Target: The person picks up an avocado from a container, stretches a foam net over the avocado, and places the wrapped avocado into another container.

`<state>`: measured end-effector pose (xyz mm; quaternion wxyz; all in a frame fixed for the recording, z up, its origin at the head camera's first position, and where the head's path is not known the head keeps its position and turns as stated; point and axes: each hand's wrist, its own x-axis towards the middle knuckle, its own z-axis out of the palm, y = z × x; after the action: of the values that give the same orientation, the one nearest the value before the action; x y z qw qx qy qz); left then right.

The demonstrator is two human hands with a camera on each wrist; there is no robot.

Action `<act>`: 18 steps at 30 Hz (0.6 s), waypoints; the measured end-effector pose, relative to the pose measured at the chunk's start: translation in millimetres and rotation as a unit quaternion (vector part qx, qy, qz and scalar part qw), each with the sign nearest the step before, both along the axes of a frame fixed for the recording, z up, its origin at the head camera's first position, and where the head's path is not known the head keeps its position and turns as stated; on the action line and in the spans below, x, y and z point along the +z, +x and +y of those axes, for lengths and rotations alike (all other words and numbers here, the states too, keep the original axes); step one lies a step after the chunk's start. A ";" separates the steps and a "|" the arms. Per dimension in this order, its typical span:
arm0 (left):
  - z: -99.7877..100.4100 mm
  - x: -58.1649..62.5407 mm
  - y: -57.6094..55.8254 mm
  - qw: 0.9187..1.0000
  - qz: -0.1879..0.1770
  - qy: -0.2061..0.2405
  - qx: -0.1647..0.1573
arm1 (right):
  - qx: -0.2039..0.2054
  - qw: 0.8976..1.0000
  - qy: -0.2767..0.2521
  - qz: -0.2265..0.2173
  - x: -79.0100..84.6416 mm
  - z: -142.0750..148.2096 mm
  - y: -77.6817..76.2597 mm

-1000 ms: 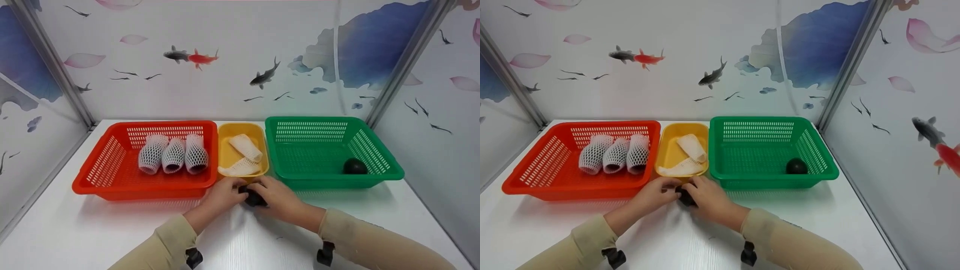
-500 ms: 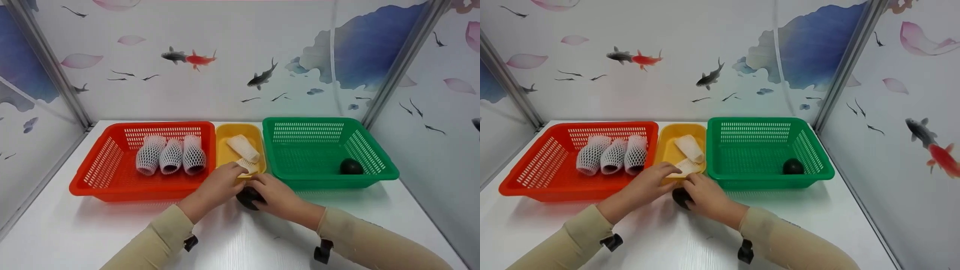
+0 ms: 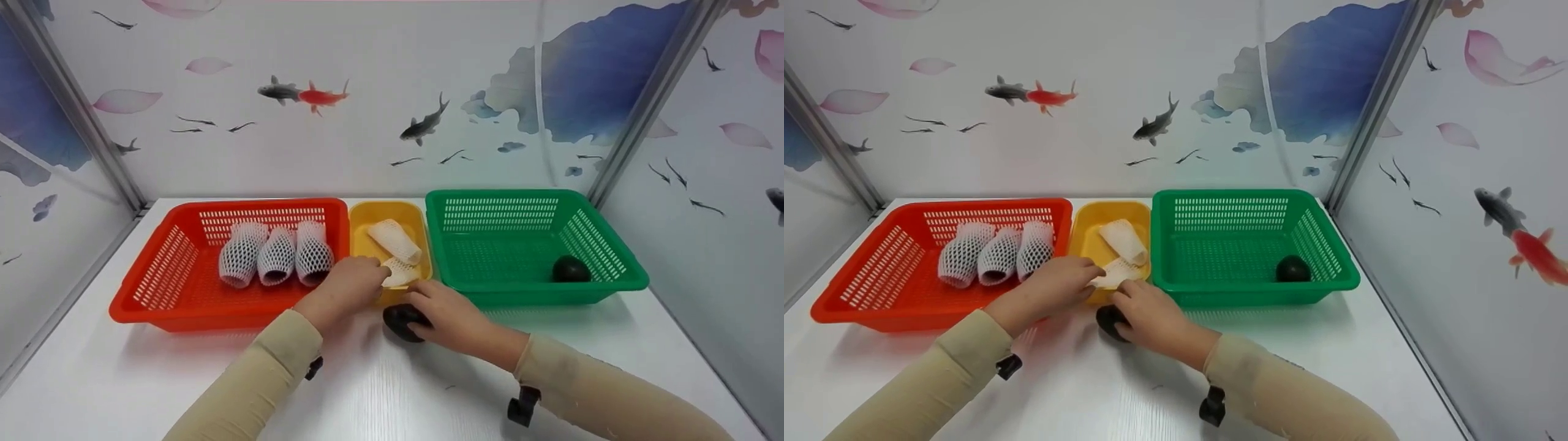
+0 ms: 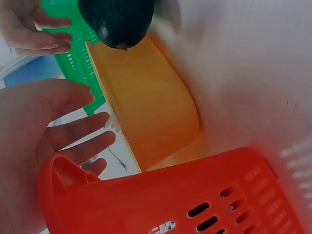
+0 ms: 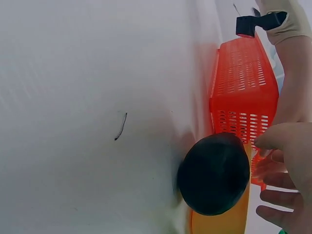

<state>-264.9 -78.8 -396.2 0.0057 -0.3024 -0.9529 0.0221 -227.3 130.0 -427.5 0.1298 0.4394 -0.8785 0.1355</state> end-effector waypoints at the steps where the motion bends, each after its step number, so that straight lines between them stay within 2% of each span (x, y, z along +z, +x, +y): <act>1: 0.5 -1.0 0.0 1.000 0.009 -0.019 -0.007 | -0.001 1.000 0.000 -0.004 0.0 -0.3 0.2; 5: 0.8 -4.5 1.1 0.996 0.023 -0.075 -0.030 | -0.006 1.000 0.011 -0.013 0.3 -1.5 1.6; 9: -0.3 -7.9 1.3 0.994 0.023 -0.103 -0.038 | -0.014 0.999 0.025 -0.038 2.2 -3.4 4.0; 13: -0.4 -10.8 -0.6 0.994 0.024 -0.105 -0.036 | -0.025 0.997 0.032 -0.060 4.4 -5.9 5.7; 18: 0.2 -11.9 -1.0 0.995 0.015 -0.094 -0.034 | -0.032 0.997 0.028 -0.069 5.1 -7.9 7.0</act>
<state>-265.9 -78.5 -408.1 -0.0082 -0.3331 -0.9357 0.1160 -220.3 122.1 -422.4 0.0611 0.4038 -0.9026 0.1364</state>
